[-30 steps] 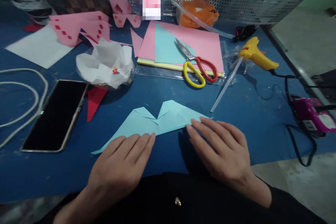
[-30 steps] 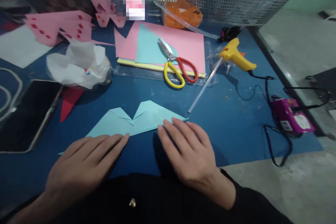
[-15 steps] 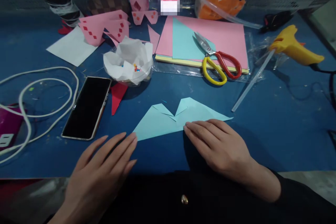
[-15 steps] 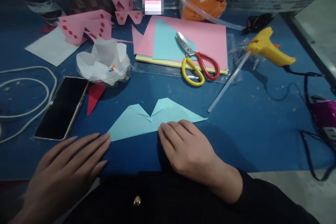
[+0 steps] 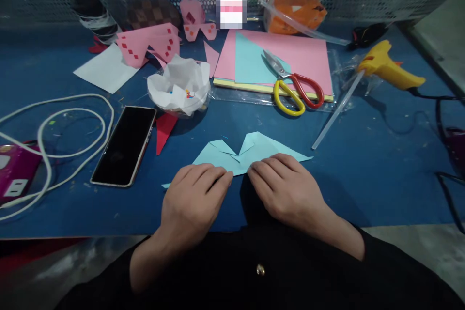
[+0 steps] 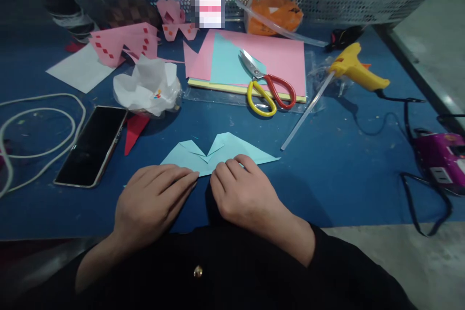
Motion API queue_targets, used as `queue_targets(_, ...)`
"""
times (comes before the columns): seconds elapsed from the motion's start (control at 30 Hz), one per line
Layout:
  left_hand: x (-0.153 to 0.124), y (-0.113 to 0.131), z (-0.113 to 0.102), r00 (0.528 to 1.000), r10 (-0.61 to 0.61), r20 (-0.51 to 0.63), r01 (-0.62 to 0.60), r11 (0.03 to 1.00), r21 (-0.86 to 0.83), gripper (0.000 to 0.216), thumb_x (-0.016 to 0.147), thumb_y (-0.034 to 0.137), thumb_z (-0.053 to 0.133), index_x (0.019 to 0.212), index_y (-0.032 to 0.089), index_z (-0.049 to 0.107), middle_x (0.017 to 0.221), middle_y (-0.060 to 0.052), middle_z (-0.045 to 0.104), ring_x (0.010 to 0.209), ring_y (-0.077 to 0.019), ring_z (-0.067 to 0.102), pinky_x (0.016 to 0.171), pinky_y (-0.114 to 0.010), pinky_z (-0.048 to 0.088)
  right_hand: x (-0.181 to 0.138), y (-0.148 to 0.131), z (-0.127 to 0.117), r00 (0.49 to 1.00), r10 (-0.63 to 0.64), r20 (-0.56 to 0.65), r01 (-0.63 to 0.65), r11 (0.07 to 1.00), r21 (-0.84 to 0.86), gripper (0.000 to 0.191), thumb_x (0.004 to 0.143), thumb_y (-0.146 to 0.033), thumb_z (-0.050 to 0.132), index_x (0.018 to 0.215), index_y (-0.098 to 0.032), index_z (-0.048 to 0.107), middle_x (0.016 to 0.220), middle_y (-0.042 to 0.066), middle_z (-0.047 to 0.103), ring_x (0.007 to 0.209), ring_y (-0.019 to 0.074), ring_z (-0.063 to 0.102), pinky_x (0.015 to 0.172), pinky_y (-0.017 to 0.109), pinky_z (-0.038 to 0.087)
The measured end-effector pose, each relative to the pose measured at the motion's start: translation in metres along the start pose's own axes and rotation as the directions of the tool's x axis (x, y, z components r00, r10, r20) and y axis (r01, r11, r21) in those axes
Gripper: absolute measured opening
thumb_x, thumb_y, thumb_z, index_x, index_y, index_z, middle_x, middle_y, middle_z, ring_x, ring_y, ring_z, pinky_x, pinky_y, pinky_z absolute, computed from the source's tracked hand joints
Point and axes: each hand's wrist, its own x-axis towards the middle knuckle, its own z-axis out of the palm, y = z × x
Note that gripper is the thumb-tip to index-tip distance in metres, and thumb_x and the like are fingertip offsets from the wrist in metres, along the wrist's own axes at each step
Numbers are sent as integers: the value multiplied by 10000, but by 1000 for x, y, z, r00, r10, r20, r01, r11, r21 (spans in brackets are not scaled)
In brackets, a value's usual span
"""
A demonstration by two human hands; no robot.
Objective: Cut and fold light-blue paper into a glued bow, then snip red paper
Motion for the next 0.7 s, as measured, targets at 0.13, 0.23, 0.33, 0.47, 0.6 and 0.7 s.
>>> queue_targets(0.13,0,-1,2,1000,-4,-17,4,1000,6,171,909,123,573,958,159,732,876,-39,769,815,-206,700,748,-362,488,-3,0,2,1000,0,-25,1,1000,11,296,939,-46,458,846,-99,734,841,123,741,779,221,638,792,394,449)
queue_targets(0.23,0,-2,1,999,-13,-43,13,1000,-4,159,911,136,574,931,158,730,864,-38,770,808,-201,700,742,-354,490,-4,1,4,996,88,-18,-87,993,78,268,945,-59,473,882,-119,727,864,94,750,779,201,640,819,376,433)
queue_targets(0.33,0,-2,2,998,-33,-49,32,999,-23,167,924,149,560,918,164,727,859,-29,770,804,-195,699,736,-351,488,-2,2,6,965,262,2,-255,941,223,196,953,-111,530,908,-158,714,896,46,753,789,183,642,799,344,420)
queue_targets(0.47,-1,-4,4,998,-36,-59,33,998,-50,156,919,148,572,922,158,728,861,-31,767,810,-201,694,745,-354,483,2,3,10,945,327,27,-317,890,327,166,943,-132,574,850,-171,705,860,24,740,788,190,637,749,336,400)
queue_targets(0.6,-2,-4,5,996,-77,-35,73,991,-115,151,918,152,576,918,167,726,852,-32,755,808,-207,681,716,-356,471,2,0,10,939,342,32,-333,884,327,176,950,-132,562,851,-173,701,851,29,732,785,192,629,738,343,393)
queue_targets(0.7,0,-3,6,994,-106,-13,103,986,-129,162,929,160,562,901,188,719,839,-20,748,789,-196,670,697,-350,461,1,-2,10,927,373,29,-360,870,336,176,956,-146,560,854,-179,700,859,33,733,794,192,623,739,343,389)
